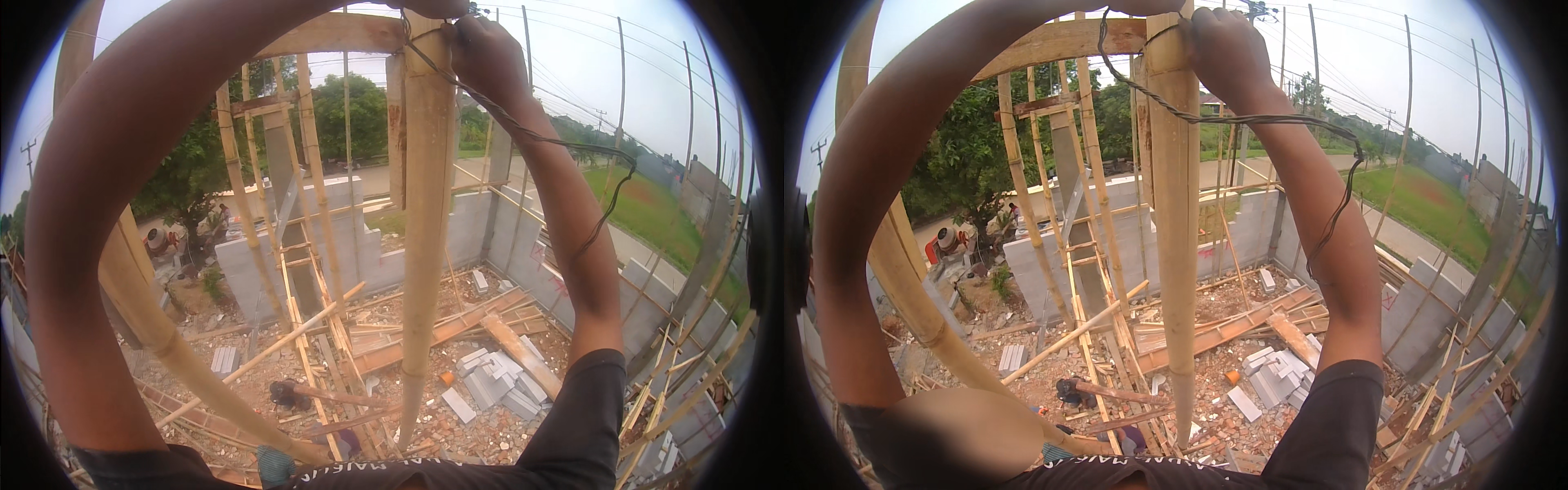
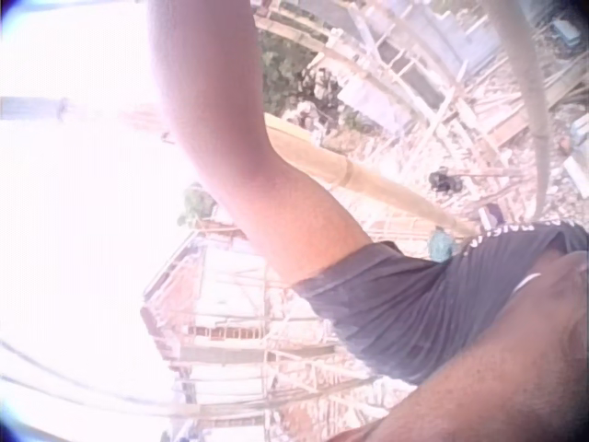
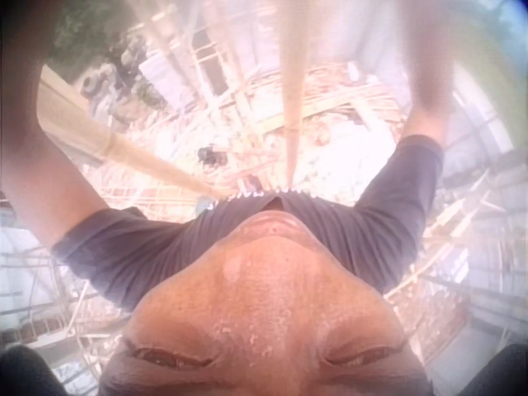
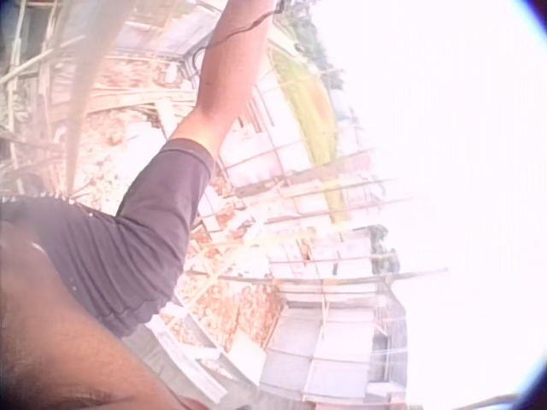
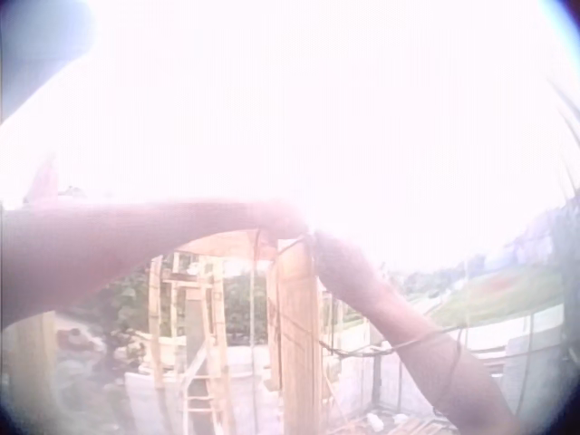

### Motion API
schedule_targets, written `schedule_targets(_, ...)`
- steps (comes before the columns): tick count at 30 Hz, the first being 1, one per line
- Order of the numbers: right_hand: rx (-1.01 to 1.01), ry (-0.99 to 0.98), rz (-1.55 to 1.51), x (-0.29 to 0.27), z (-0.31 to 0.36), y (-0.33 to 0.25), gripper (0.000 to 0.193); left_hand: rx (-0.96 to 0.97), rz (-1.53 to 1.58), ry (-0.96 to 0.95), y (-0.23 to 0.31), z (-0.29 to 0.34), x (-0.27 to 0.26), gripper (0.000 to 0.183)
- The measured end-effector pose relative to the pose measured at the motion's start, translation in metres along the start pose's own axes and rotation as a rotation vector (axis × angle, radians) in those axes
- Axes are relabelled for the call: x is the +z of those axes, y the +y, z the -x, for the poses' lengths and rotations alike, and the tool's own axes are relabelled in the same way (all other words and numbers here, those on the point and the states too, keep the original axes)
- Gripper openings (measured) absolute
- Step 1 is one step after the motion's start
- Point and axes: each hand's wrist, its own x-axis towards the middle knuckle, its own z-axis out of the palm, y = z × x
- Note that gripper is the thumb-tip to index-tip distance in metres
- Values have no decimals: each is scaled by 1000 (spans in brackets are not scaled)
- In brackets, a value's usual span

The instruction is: The person uses pliers to cut and tie wire around bamboo poles to assemble a scaffolding structure. They repeatedly wrap wire around joints and tighten it to secure the poles in place.

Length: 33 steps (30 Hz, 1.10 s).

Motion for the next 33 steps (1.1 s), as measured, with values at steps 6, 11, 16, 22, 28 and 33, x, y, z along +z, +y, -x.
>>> schedule_targets(6, 103, -29, 11, -1, 0, -8, 24, 22, 102, 63, -7, -17, 5, 20)
schedule_targets(11, 296, 45, -149, 6, -13, -31, 28, 21, 133, 97, -5, -10, -11, 17)
schedule_targets(16, 360, 72, -39, 3, 7, -21, 18, 111, 350, 148, -16, -4, 19, 14)
schedule_targets(22, 453, 93, -176, 5, 0, -28, 16, 233, 137, 244, -25, 15, 37, 20)
schedule_targets(28, 317, 47, -23, 0, 5, -19, 17, 390, -301, 446, -4, 4, 56, 26)
schedule_targets(33, 194, 200, -83, 14, 1, -1, 18, 203, -259, 431, 11, -36, 61, 26)
